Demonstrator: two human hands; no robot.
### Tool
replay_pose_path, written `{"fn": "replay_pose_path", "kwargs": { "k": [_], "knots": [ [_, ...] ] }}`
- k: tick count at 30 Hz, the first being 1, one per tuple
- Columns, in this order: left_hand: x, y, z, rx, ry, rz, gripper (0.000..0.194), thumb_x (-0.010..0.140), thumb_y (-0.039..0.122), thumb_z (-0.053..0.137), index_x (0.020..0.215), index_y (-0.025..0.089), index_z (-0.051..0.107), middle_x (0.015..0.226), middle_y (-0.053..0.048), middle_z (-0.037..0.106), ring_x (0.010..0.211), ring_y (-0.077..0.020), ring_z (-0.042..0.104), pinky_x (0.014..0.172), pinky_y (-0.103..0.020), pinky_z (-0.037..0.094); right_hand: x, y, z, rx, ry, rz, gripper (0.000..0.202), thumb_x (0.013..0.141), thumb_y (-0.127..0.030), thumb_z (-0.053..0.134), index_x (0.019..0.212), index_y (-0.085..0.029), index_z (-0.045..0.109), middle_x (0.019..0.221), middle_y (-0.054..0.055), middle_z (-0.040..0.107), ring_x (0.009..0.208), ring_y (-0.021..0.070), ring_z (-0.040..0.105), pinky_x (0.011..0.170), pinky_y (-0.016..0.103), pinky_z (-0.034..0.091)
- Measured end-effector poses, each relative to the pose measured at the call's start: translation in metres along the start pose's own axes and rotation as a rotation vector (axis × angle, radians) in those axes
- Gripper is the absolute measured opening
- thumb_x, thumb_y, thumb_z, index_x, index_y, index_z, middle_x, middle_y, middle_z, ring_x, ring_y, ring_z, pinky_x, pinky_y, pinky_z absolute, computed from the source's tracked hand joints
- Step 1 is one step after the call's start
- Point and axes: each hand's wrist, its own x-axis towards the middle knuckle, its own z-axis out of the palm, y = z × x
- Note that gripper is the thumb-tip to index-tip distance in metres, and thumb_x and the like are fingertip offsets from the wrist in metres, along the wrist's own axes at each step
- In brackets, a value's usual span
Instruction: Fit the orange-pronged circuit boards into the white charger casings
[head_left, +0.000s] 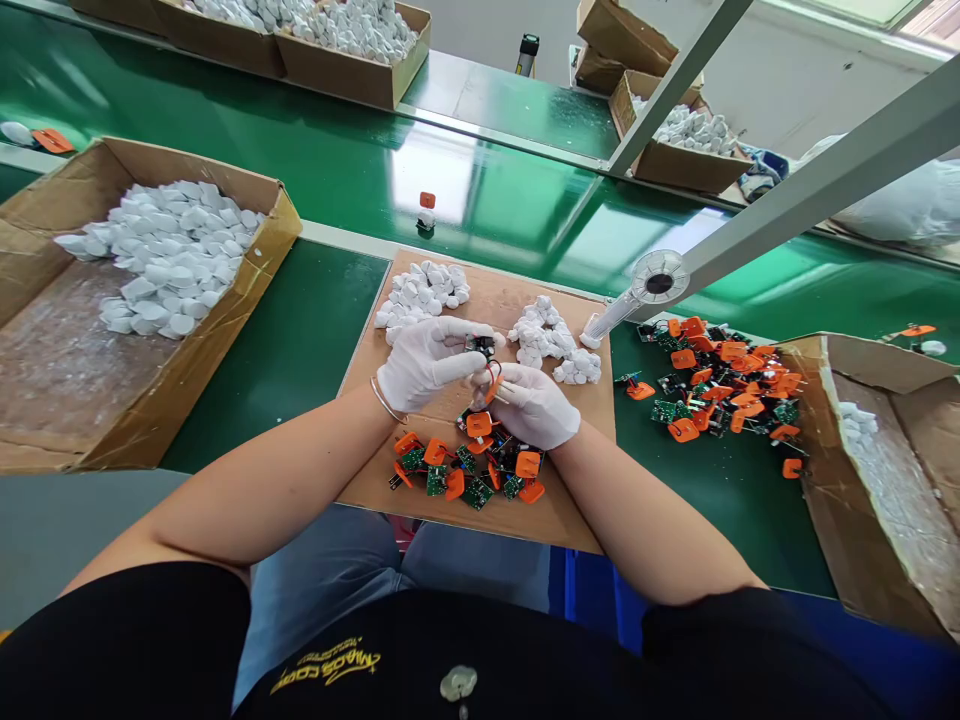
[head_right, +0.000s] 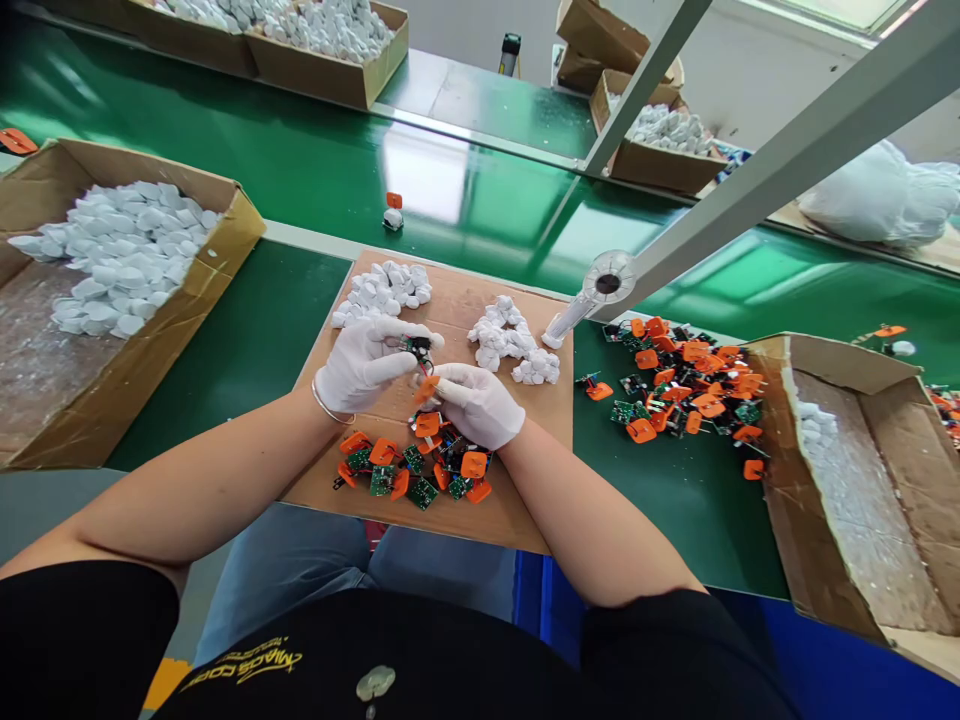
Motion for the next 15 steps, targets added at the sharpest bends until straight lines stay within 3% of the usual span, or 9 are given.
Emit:
{"fn": "replay_pose_path", "kwargs": {
  "k": [4,8,11,15],
  "knots": [
    [0.006,-0.002,-0.007,-0.078,0.029,-0.043,0.035,0.065,0.03,0.085,0.096,0.015,0.076,0.09,-0.008,0.078,0.075,-0.0172,0.07,0.073,-0.031,0.057,0.006,-0.001,-0.006,0.068,0.085,-0.098,0.045,0.061,-0.035,0.094,0.099,-0.022,0.073,0.092,0.003,0.077,0.077,0.0174,0.07,0.076,0.037,0.06],
    [0.01,-0.005,-0.014,0.236,-0.036,-0.059,0.032,0.065,0.021,0.081,0.096,0.014,0.079,0.088,-0.007,0.077,0.08,-0.0188,0.068,0.074,-0.031,0.053,0.009,-0.003,-0.011,0.055,0.212,-0.217,0.044,0.061,-0.031,0.093,0.096,-0.023,0.069,0.097,0.003,0.078,0.074,0.0174,0.07,0.069,0.037,0.06],
    [0.01,-0.007,-0.016,0.368,-0.069,-0.024,0.03,0.067,0.018,0.078,0.097,0.016,0.081,0.086,-0.007,0.076,0.077,-0.0196,0.066,0.074,-0.032,0.051,0.009,-0.005,-0.011,-0.008,0.255,-0.258,0.039,0.059,-0.029,0.092,0.089,-0.023,0.067,0.089,0.001,0.076,0.068,0.0154,0.067,0.068,0.037,0.06],
    [0.009,-0.01,-0.017,0.438,-0.042,0.012,0.034,0.067,0.018,0.079,0.101,0.018,0.081,0.077,-0.004,0.073,0.067,-0.0172,0.061,0.067,-0.031,0.049,0.009,-0.004,-0.012,-0.106,0.257,-0.301,0.04,0.061,-0.029,0.09,0.095,-0.022,0.07,0.07,-0.004,0.065,0.064,0.0126,0.062,0.07,0.035,0.057]
  ]
}}
